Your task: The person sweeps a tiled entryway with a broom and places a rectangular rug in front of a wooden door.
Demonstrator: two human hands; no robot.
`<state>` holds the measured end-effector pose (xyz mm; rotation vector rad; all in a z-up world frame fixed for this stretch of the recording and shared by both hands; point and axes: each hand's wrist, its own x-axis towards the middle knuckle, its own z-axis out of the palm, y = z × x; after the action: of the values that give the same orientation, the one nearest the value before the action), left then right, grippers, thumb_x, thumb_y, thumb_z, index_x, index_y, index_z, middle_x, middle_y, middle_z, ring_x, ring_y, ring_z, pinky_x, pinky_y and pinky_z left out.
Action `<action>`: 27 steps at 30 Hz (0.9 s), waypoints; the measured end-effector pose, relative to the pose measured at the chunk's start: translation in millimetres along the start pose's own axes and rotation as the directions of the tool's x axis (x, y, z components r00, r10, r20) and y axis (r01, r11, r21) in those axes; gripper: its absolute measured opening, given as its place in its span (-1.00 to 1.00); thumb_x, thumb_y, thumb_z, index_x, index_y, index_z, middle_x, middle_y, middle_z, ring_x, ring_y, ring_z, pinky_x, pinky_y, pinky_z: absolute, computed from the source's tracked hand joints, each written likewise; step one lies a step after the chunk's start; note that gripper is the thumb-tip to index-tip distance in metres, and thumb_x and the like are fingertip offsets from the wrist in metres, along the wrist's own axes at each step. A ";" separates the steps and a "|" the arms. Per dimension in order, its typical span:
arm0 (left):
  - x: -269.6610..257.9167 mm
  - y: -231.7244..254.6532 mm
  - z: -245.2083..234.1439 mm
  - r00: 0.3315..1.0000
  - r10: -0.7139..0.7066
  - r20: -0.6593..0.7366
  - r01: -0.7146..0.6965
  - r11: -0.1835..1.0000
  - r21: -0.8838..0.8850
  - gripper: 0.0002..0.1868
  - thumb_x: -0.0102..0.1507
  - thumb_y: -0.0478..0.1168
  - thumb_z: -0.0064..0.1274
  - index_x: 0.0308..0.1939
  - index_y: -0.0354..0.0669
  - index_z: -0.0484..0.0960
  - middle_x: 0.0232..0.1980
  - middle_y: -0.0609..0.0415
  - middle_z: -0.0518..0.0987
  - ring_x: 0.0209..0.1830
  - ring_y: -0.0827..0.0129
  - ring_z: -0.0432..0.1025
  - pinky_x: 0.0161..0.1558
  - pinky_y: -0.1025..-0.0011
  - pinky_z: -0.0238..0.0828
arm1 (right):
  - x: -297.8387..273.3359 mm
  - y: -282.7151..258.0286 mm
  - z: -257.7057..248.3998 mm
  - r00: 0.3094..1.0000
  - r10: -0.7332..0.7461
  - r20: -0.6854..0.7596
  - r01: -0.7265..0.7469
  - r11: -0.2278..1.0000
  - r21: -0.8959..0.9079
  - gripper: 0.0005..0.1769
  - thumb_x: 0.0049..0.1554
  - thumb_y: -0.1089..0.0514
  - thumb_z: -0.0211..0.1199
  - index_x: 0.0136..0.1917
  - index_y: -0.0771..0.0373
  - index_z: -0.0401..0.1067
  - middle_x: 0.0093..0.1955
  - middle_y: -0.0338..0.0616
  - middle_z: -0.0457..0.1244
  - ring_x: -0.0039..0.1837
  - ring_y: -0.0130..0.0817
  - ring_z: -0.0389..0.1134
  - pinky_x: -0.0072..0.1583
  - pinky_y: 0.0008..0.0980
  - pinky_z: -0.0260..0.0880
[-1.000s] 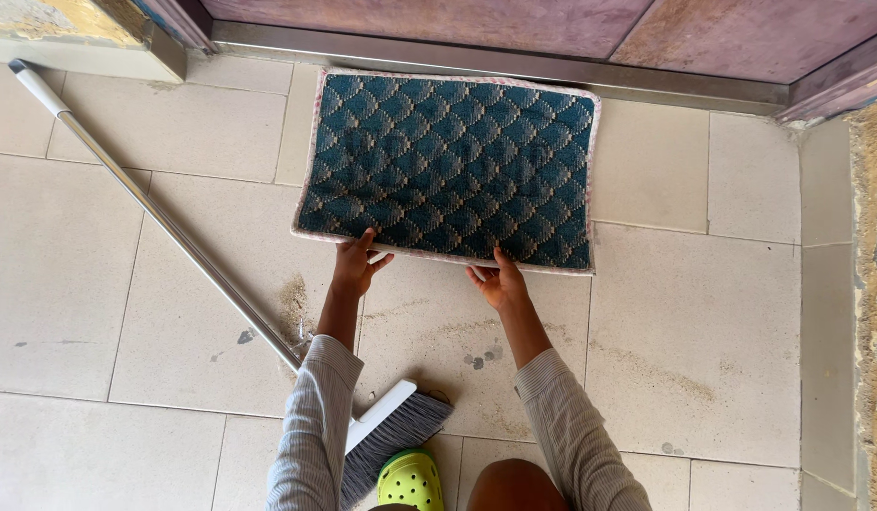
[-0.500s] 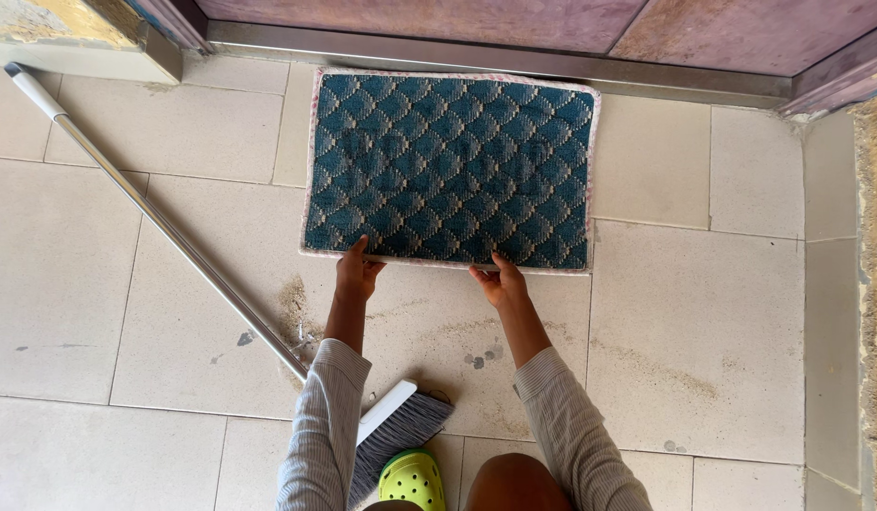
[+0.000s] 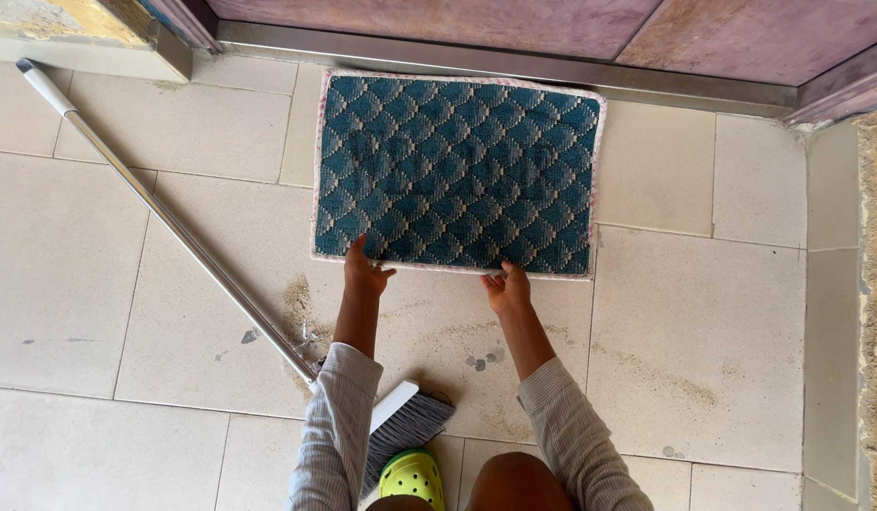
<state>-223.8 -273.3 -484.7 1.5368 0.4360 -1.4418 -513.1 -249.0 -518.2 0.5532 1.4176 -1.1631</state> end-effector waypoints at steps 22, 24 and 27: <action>21.1 44.3 -234.6 0.614 0.727 -0.306 0.076 0.331 0.940 -0.18 0.07 -0.18 0.18 0.43 -0.25 0.35 0.26 -0.18 0.52 0.26 -0.07 0.33 0.27 -0.06 0.21 | -57.7 48.9 -2.0 0.959 0.060 0.276 0.011 0.969 -0.248 -0.74 0.20 0.19 0.26 0.12 0.34 0.38 -0.03 -0.04 0.28 0.02 -0.15 0.42 0.19 -0.14 0.55; 19.9 44.0 -231.1 0.604 0.745 -0.283 0.040 0.326 0.944 -0.24 0.12 -0.23 0.13 0.44 -0.22 0.38 0.30 -0.20 0.50 0.30 -0.08 0.32 0.28 -0.06 0.23 | -62.0 46.7 1.2 0.947 0.060 0.315 0.021 0.968 -0.249 -0.74 0.19 0.19 0.27 0.12 0.33 0.39 -0.04 -0.05 0.29 0.02 -0.16 0.43 0.18 -0.15 0.55; 12.9 36.6 -222.2 0.589 0.761 -0.273 -0.085 0.394 0.915 -0.30 0.21 -0.29 0.05 0.47 -0.27 0.39 0.34 -0.29 0.46 0.31 -0.07 0.34 0.26 0.01 0.33 | -66.6 46.1 6.8 0.931 0.066 0.359 0.031 0.966 -0.258 -0.73 0.18 0.19 0.30 0.12 0.32 0.41 -0.05 -0.06 0.31 0.01 -0.17 0.43 0.19 -0.16 0.55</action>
<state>-64.9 -116.1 -514.9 2.7387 -0.4325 -0.4919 -455.4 -217.8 -470.3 0.1513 1.2114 -0.9843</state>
